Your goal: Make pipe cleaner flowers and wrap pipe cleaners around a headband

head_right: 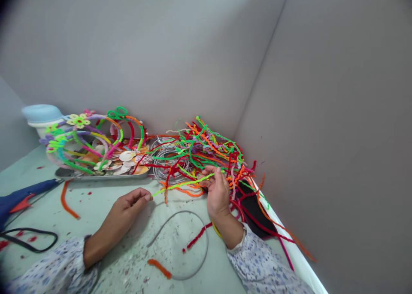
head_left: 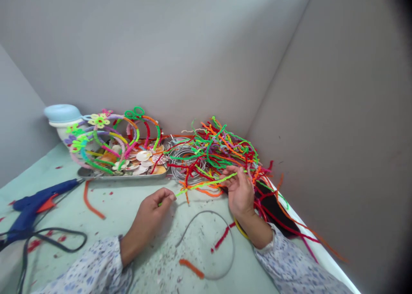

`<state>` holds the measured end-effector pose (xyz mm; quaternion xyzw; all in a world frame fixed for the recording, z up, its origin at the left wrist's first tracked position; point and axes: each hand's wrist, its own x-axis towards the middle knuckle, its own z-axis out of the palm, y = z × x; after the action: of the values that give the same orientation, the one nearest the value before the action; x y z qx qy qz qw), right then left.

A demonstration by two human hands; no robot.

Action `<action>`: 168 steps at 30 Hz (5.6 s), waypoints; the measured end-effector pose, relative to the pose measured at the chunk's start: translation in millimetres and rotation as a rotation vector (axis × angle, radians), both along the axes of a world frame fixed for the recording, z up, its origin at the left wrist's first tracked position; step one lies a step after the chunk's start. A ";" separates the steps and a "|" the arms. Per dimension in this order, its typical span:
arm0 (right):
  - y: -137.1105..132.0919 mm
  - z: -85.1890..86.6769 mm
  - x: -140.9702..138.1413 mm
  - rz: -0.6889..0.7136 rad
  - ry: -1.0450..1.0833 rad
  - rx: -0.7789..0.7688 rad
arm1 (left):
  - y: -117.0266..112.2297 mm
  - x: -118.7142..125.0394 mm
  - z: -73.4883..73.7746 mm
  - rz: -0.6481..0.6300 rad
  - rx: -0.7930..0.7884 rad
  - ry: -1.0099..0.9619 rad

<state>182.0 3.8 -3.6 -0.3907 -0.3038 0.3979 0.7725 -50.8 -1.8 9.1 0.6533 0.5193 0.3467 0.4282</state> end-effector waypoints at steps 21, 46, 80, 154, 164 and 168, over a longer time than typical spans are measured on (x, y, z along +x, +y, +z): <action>6.8 9.3 10.9 -0.047 0.104 -0.101 | -1.7 -0.3 3.9 -0.098 0.075 0.071; 2.1 -0.9 -1.8 0.213 0.086 -0.070 | 0.2 -0.7 -13.1 -0.149 -0.095 -0.233; 6.8 0.0 2.3 0.146 0.248 -0.134 | -19.3 -0.1 7.0 -0.457 0.012 0.000; 6.5 9.4 4.7 0.089 0.172 -0.093 | -15.3 5.2 3.0 -0.237 0.088 0.205; 4.9 10.3 6.6 0.099 0.183 -0.091 | -15.6 3.1 0.9 -0.262 0.272 0.371; 7.7 11.8 10.5 0.151 0.250 -0.149 | -10.3 0.0 0.3 -0.380 -0.005 0.030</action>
<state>192.5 11.5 8.2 -0.3704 -0.2032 0.5219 0.7410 -50.9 -12.1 9.4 0.7436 0.3937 0.2487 0.4797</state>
